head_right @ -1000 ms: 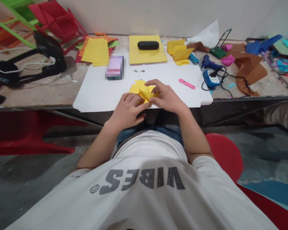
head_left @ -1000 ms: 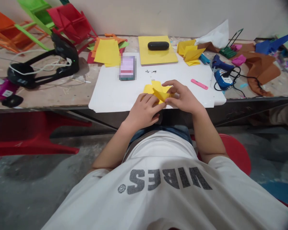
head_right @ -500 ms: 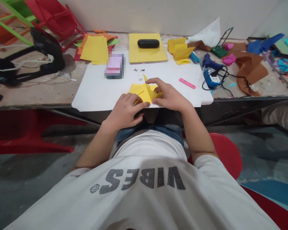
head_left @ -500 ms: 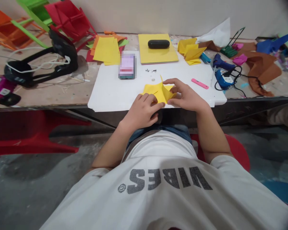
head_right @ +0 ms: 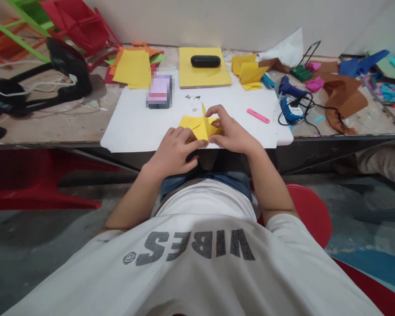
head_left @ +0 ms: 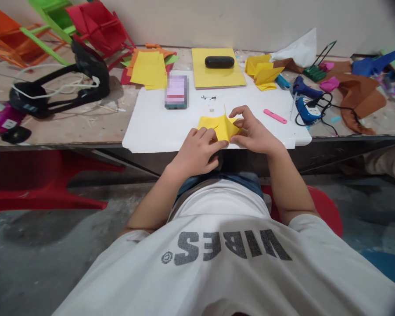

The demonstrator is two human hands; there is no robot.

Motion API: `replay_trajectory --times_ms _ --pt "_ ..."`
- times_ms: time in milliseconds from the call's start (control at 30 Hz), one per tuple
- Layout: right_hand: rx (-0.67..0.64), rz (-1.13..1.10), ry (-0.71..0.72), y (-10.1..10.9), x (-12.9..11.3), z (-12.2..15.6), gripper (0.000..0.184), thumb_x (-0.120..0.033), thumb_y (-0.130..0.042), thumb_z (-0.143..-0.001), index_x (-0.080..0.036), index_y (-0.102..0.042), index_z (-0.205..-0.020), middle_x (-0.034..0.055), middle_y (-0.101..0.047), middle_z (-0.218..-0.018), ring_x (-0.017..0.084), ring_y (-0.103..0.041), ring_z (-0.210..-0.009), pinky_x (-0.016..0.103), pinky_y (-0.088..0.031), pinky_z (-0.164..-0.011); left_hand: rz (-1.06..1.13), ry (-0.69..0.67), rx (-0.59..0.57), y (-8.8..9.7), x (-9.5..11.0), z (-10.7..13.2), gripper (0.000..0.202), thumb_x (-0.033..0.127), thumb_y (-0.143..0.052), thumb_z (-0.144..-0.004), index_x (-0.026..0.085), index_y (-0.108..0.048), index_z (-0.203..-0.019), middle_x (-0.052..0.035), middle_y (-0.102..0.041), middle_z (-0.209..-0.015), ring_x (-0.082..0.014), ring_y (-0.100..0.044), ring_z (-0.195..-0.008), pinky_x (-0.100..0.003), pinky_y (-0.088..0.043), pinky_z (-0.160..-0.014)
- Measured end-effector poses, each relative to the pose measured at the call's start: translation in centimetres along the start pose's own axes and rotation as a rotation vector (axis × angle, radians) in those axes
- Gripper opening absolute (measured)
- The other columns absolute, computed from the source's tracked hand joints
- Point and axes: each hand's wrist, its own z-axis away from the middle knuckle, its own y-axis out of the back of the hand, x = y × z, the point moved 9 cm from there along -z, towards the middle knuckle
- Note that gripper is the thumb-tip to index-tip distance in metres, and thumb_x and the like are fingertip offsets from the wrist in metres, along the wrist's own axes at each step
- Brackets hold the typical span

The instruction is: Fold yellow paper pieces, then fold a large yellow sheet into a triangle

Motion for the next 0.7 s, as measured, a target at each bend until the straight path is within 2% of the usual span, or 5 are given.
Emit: replay_trajectory --times_ms 133,367,567,700 --pt "-0.008 -0.012 0.023 -0.1 -0.4 -0.2 0.067 -0.035 -0.086 -0.084 -0.035 -0.057 -0.145 -0.0028 -0.063 -0.102 0.020 -0.069 -0.084 0.034 -0.060 -0.075 0.003 0.007 -0.004 0.0 0.0 0.0 0.047 0.028 -0.069 -0.102 0.029 -0.081 -0.147 -0.0167 -0.070 -0.128 -0.0407 -0.062 -0.119 -0.058 -0.049 -0.102" --pt "0.018 0.036 0.096 0.4 -1.1 -1.0 0.063 -0.037 -0.091 -0.085 -0.032 -0.070 -0.144 -0.0012 -0.067 -0.102 0.024 -0.074 -0.094 0.041 -0.064 -0.089 -0.007 0.007 0.012 -0.1 0.0 0.1 0.048 0.027 -0.070 -0.102 0.029 -0.081 -0.149 -0.0165 -0.071 -0.128 -0.0405 -0.062 -0.120 -0.058 -0.049 -0.102" --pt "-0.021 0.041 0.118 0.3 -1.7 -2.6 0.051 -0.037 -0.093 -0.084 -0.028 -0.080 -0.132 0.0041 -0.081 -0.111 0.029 -0.078 -0.109 0.049 -0.065 -0.107 -0.003 -0.004 0.020 -0.1 -0.1 0.2 0.045 0.029 -0.071 -0.104 0.028 -0.082 -0.148 -0.0162 -0.071 -0.128 -0.0400 -0.063 -0.121 -0.057 -0.050 -0.105" --pt "-0.116 0.051 0.084 -0.2 -1.8 -3.5 0.039 -0.043 -0.095 -0.082 -0.027 -0.085 -0.117 0.0053 -0.087 -0.112 0.032 -0.080 -0.110 0.052 -0.066 -0.108 0.044 0.020 0.027 -0.3 -0.4 0.3 0.046 0.027 -0.072 -0.102 0.029 -0.082 -0.147 -0.0188 -0.070 -0.139 -0.0426 -0.064 -0.131 -0.061 -0.051 -0.109"
